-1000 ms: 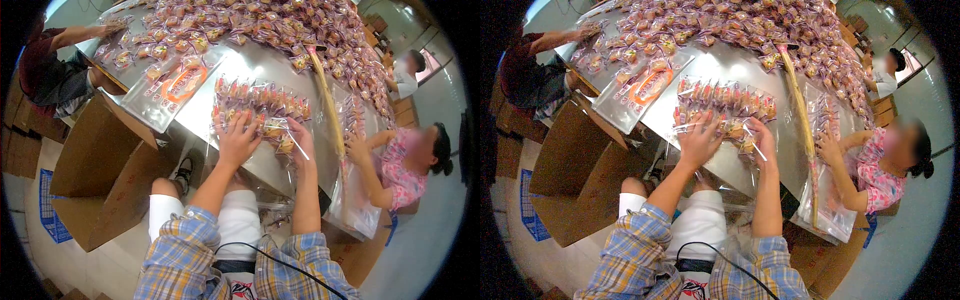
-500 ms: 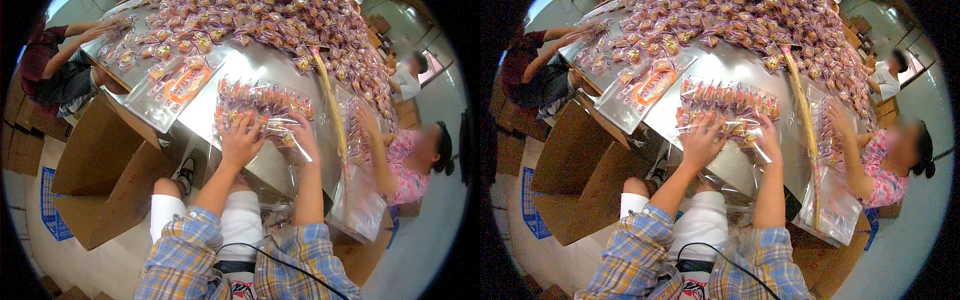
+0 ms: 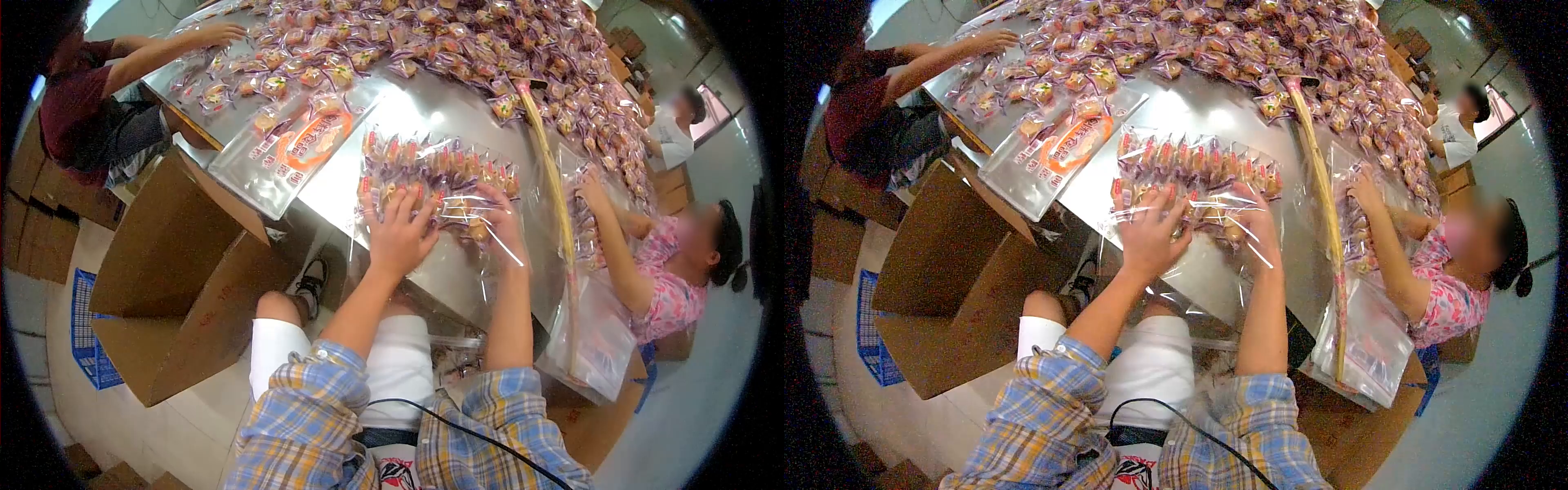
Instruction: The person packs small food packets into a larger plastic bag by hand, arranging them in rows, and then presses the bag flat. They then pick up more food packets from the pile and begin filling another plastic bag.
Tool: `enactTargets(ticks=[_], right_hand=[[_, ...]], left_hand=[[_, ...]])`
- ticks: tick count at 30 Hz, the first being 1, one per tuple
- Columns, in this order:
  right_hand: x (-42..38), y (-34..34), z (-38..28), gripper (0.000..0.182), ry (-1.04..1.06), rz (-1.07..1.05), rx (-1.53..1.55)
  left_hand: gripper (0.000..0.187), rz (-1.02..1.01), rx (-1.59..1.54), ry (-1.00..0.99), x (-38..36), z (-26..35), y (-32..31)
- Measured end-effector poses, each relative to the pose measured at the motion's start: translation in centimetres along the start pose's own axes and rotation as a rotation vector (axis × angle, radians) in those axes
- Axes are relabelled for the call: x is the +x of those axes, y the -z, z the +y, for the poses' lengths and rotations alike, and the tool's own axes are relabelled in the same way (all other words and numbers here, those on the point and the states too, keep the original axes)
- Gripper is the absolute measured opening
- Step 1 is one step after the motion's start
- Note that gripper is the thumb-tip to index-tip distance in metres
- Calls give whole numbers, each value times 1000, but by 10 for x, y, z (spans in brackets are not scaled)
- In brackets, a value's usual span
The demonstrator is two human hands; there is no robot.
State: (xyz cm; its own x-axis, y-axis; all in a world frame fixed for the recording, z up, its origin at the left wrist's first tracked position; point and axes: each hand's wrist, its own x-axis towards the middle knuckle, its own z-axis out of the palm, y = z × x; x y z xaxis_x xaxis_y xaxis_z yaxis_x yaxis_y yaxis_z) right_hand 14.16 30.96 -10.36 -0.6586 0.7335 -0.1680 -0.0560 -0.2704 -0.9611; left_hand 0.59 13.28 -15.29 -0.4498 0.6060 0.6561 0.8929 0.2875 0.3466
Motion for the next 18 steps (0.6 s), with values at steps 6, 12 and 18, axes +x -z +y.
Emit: enactTargets(ticks=[6,12,18], right_hand=[[-6,9,27,51,148,-71,298],[-13,-23,22,41,166,-26,544],[-5,13,50,42,237,-173,584]], left_hand=[[47,-7,6,9,-1,1,0],[41,10,-11,4,0,-1,1],[46,-25,2,16,-1,-1,2]])
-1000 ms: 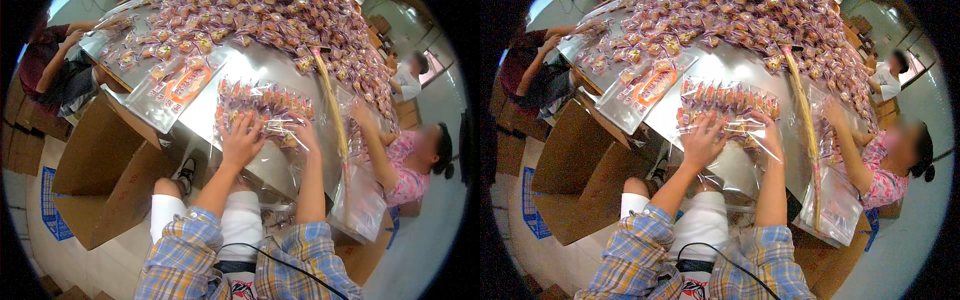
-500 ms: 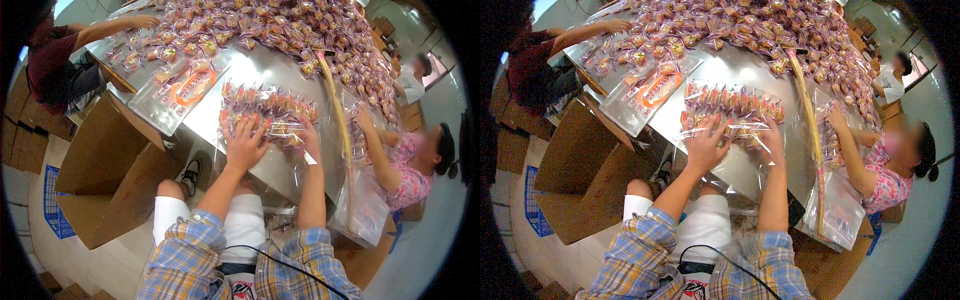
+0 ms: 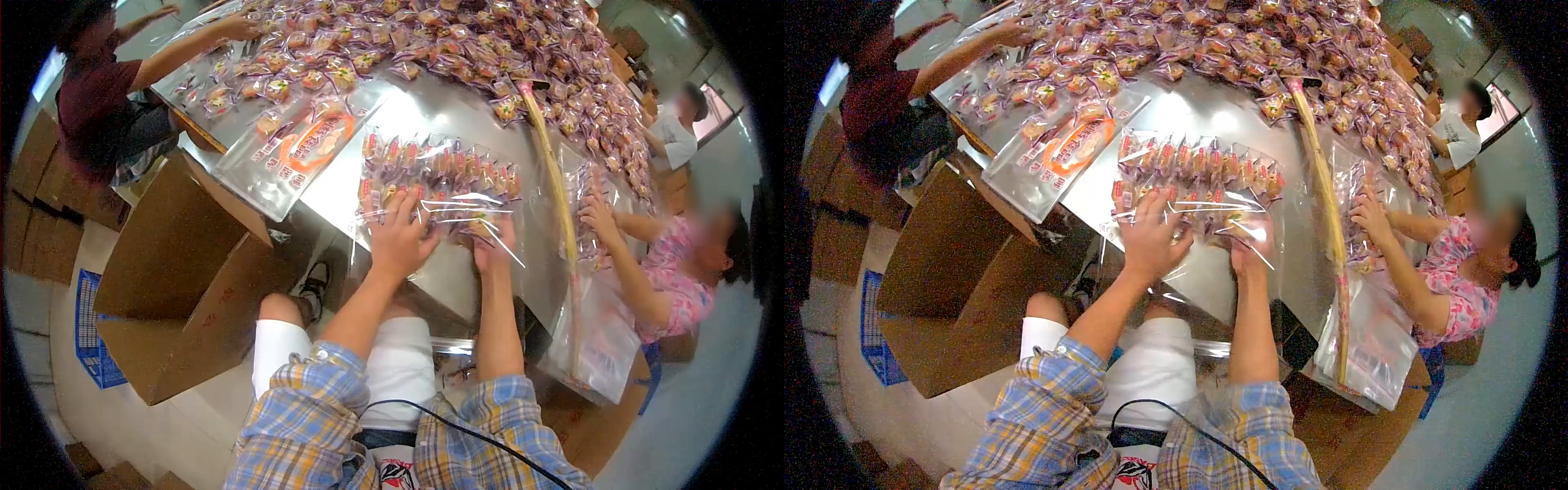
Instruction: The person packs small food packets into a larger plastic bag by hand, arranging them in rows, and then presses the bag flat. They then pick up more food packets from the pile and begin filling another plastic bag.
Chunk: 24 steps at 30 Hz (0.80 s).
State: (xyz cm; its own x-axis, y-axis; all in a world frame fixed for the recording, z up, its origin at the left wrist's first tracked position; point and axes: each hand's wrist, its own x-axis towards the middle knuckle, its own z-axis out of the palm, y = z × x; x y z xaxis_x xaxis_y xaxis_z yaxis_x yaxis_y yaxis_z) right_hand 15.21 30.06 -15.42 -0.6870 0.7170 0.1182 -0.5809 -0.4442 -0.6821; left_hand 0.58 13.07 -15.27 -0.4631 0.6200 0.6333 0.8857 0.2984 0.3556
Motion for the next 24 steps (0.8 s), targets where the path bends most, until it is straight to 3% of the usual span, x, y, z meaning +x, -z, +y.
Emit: enactTargets(ticks=[2,5,9,10,13,14,17,18,24], right_hand=[[-9,-10,9,41,51,230,-6],[1,2,19,40,95,266,-266],[12,10,32,45,261,319,-863],[11,6,36,42,325,359,-782],[2,-5,25,42,216,409,-1110],[-4,-12,19,53,92,351,-975],[-19,-6,26,64,516,126,-1374],[-17,-5,27,72,570,112,-1555],[-16,-18,31,75,519,106,-1418]], left_hand=[[48,-17,5,-7,0,0,2],[50,-5,8,-11,0,0,1],[50,-9,23,2,1,3,-1],[50,-13,21,3,0,2,-1],[50,-20,9,6,0,0,-2],[51,-23,6,7,0,0,-2],[52,-16,-4,-7,-2,-3,0],[49,-18,0,-8,-2,-1,2],[41,47,-10,-68,3,2,1]])
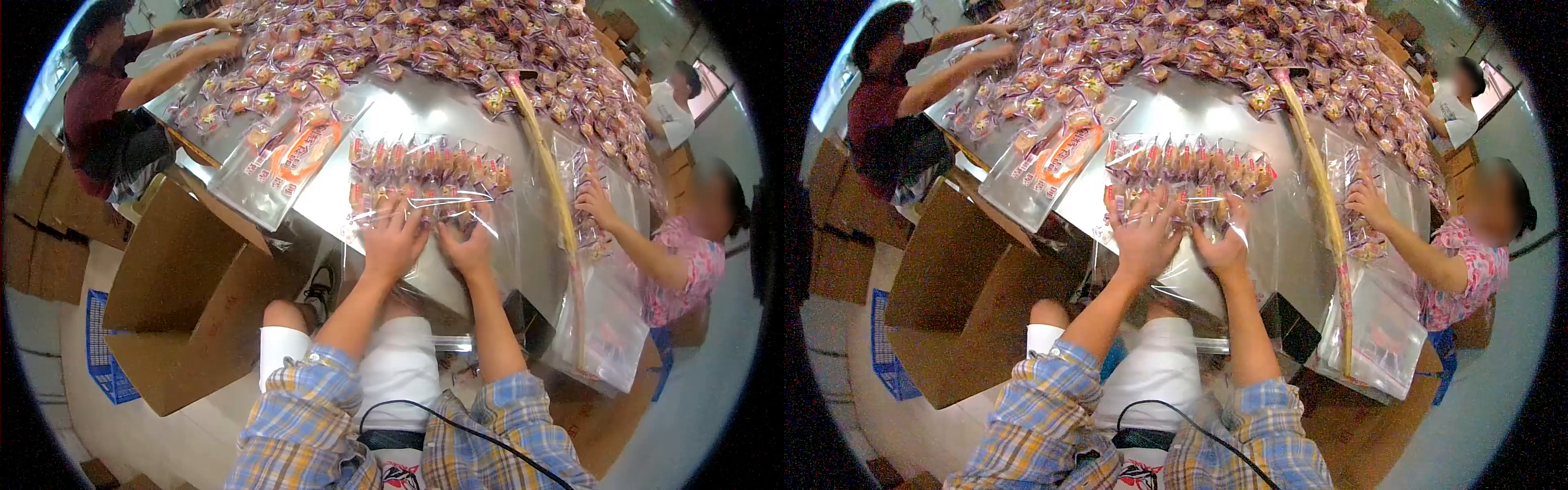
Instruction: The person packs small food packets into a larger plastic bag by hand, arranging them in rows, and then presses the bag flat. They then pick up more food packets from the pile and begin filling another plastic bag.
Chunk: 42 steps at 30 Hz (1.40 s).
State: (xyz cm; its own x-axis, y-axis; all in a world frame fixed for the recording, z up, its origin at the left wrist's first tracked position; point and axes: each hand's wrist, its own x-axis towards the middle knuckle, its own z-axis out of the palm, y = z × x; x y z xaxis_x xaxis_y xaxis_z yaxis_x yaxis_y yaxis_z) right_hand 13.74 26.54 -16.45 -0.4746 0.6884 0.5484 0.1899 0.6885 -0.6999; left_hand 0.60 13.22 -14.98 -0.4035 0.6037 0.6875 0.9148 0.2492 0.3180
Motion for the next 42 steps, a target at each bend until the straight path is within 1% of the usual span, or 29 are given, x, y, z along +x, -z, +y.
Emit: enactTargets(ticks=[2,4,7,8,11,13,14,15,16,17,18,19,21,22,23,24,27,28,31,32,35,38,40,41,42], right_hand=[[-1,-1,-1,71,26,-1,-44],[2,2,-3,65,55,-14,-128],[-2,0,-4,58,65,36,-89],[-3,0,-2,57,37,13,-104],[-4,2,0,56,-51,-36,-104],[-2,2,0,57,-104,-53,-49],[-5,-4,11,55,-86,-36,-59],[-3,-2,7,54,-42,-12,-104],[-2,-1,3,54,-1,12,-146],[-3,-1,-2,54,36,36,-188],[-5,-2,-3,58,60,53,-174],[-4,-2,-3,58,26,30,-148],[-4,-2,-3,59,-50,-13,-97],[-5,-4,-4,58,85,79,-218],[-6,-4,-4,58,61,66,-197],[-6,-4,-3,57,39,53,-176],[-5,-8,0,58,-28,9,-128],[-6,-9,3,58,-51,-7,-115],[-7,-4,2,60,75,-35,-317],[-6,-4,1,61,71,-38,-304],[-5,-4,1,62,71,-53,-263],[-5,-5,5,62,79,-63,-245],[-4,1,-2,64,79,-41,-154],[-3,-9,11,65,114,3,-255],[-2,-9,9,70,125,0,-293]], left_hand=[[39,17,7,-74,-1,-1,0],[36,23,13,-54,0,1,2],[32,24,27,-39,-2,1,0],[30,26,35,-37,-2,0,-1],[44,-45,93,-42,-5,-4,-6],[44,-63,89,-58,3,-3,0],[44,-63,66,-49,7,1,6],[44,-74,41,-38,10,7,14],[46,-55,-63,1,16,11,21],[46,-86,-96,27,20,13,26],[46,-117,-128,53,24,13,31],[46,-145,-159,78,26,12,35],[45,-101,-91,54,25,11,45],[49,-109,-20,54,25,13,50],[54,-117,52,55,25,15,55],[61,-104,57,74,24,20,61],[63,-103,178,81,7,12,58],[59,-128,231,26,5,7,59],[53,-129,95,23,7,-8,64],[48,-94,72,-17,8,-10,64],[49,-107,102,-51,12,-11,66],[52,-66,75,-78,11,-15,67],[54,-80,40,-54,10,-21,62],[55,-93,20,-45,8,-24,59],[49,-93,-11,-34,12,-22,60]])
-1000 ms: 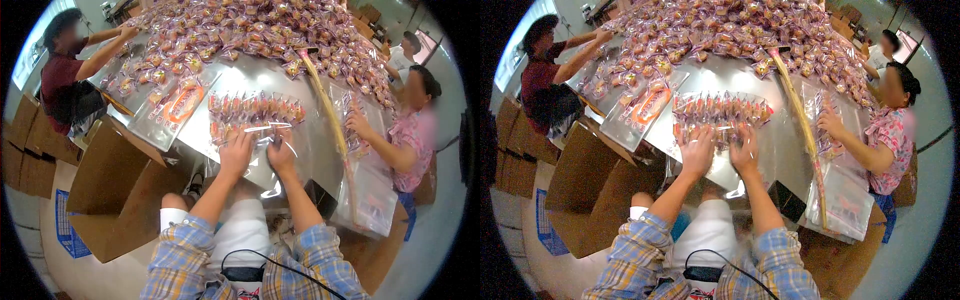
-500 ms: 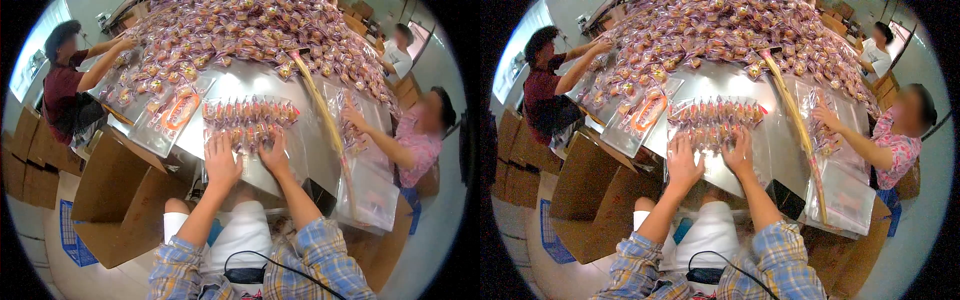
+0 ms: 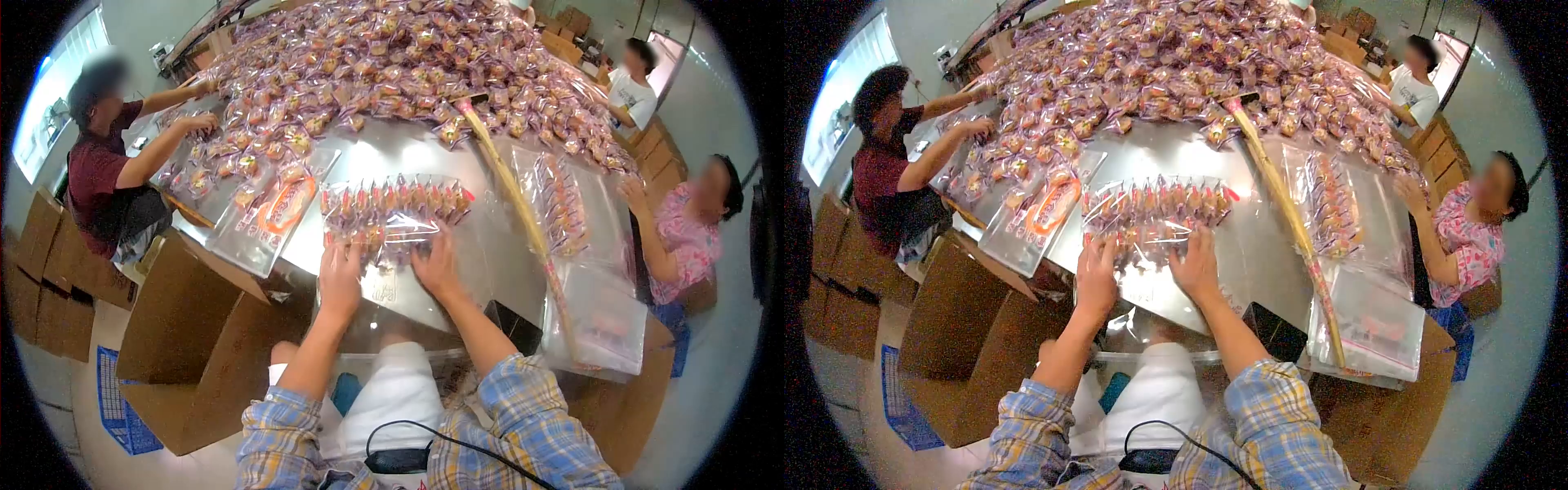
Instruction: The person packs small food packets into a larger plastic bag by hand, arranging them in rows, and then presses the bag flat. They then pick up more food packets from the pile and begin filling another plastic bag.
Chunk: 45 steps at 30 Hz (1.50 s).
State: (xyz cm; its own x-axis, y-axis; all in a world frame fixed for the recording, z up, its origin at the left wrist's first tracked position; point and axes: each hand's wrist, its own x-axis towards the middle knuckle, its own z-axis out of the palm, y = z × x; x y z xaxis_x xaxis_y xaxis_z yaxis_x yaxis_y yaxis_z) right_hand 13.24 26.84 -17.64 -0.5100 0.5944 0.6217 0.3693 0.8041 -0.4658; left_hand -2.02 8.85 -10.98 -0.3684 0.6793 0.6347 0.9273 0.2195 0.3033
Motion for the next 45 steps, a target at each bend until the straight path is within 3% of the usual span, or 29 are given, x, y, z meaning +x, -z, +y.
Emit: enactTargets(ticks=[4,7,10,14,16,20,25,32,35,41,44,45], right_hand=[[-5,7,-2,75,-31,-46,81],[-6,6,-2,72,-22,-29,75],[-1,11,-8,68,10,4,10],[3,15,-15,59,-66,33,164],[4,14,-12,55,-73,53,140],[-2,6,5,55,-288,43,489],[0,10,0,54,-202,93,448],[3,15,-2,51,-236,105,360],[7,20,-4,48,-140,131,312],[6,20,-4,40,-198,199,518],[5,15,-4,30,-439,173,748],[4,14,-3,29,-416,171,751]], left_hand=[[30,29,-2,6,7,3,0],[34,67,134,-109,1,0,-2],[45,-5,247,-44,0,14,-7],[60,-90,120,-51,-3,49,-18],[59,-50,72,-128,1,63,-29],[53,-35,59,-240,12,79,-49],[46,-24,210,-210,17,73,-65],[38,23,23,-163,14,65,-76],[36,-25,80,-209,16,64,-66],[46,53,211,-184,14,84,-75],[53,-42,124,-176,14,89,-75],[53,-61,100,-165,13,89,-75]])
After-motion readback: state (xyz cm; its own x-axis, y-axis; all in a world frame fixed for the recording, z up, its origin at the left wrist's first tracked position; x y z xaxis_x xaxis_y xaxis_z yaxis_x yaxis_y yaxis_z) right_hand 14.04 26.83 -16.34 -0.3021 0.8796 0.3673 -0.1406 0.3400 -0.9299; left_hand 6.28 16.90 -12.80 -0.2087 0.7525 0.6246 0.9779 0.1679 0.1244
